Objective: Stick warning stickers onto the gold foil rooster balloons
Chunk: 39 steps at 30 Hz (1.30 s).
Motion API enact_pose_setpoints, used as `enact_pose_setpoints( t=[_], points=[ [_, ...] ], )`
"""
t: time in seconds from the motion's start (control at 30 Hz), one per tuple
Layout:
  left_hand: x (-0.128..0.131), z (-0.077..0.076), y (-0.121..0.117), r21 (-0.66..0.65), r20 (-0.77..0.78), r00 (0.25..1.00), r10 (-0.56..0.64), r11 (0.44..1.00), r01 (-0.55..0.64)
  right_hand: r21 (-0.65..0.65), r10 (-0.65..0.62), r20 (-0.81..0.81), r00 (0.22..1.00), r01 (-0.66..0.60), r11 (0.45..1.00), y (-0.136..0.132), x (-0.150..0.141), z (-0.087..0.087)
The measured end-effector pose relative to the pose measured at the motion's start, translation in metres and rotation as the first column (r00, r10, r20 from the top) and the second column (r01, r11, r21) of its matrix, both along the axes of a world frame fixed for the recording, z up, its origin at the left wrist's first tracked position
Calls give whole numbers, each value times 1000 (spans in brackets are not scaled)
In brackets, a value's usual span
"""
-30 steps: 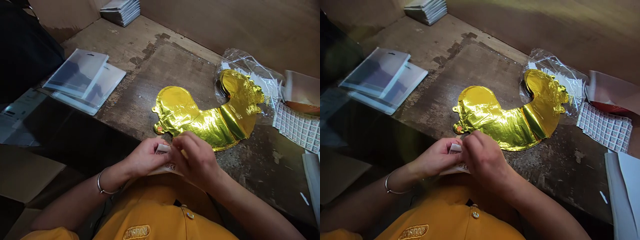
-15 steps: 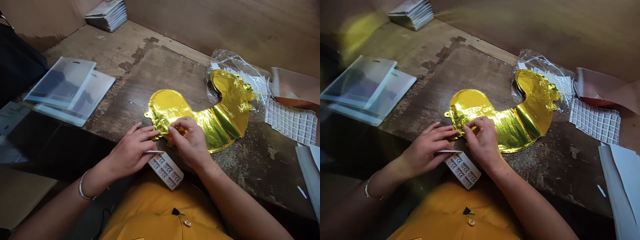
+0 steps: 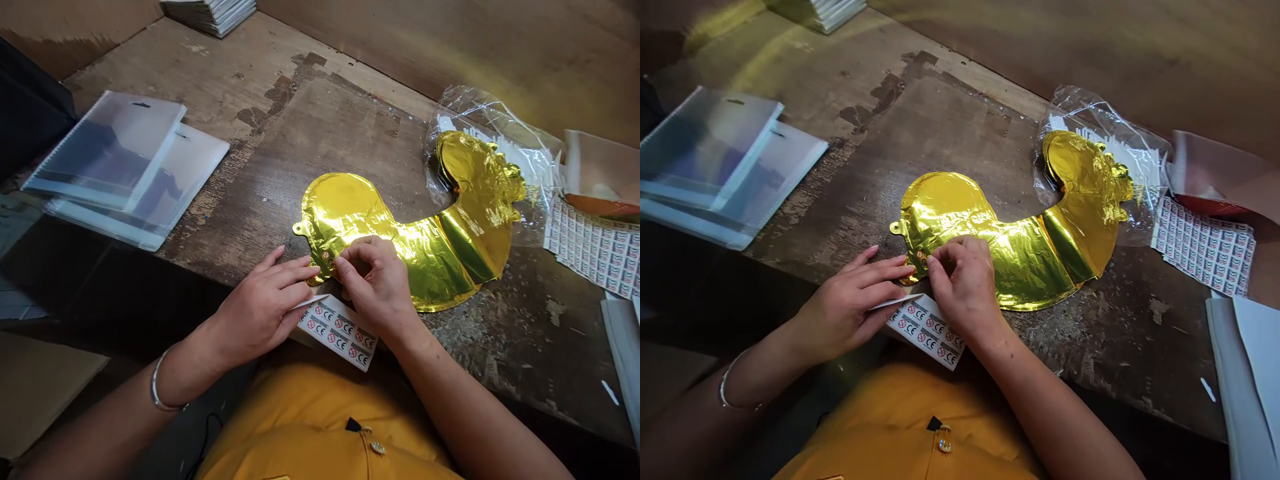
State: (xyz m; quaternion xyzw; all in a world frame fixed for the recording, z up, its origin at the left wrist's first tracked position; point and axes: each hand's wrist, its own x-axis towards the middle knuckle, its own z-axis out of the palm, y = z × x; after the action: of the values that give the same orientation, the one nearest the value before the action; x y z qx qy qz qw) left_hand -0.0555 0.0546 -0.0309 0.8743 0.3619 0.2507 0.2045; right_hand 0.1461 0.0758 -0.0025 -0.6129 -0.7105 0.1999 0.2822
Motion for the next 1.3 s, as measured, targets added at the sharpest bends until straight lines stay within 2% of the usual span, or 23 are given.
enact_pose_setpoints(
  t=[0.53, 0.77, 0.97, 1.2, 1.3],
  points=[
    [1, 1, 0, -11, 8, 1000, 5, 1000, -5, -28, 9, 65, 998, -7, 1000, 4, -1, -3],
    [1, 1, 0, -15, 17, 1000, 4, 1000, -3, -47, -22, 126, 992, 29, 998, 2, -3, -4],
    [1, 2, 0, -18, 15, 1000, 8, 1000, -8, 67, -62, 200, 978, 49, 997, -1, -5, -9],
    [1, 0, 0, -21, 24, 1000, 2, 1000, -1, 35, -118, 173, 978, 113, 993, 7, 3, -5],
    [1, -1, 0, -12, 27, 1000, -1, 1000, 2, 158, -197, 101, 975, 179, 971, 8, 7, 2]
  ],
)
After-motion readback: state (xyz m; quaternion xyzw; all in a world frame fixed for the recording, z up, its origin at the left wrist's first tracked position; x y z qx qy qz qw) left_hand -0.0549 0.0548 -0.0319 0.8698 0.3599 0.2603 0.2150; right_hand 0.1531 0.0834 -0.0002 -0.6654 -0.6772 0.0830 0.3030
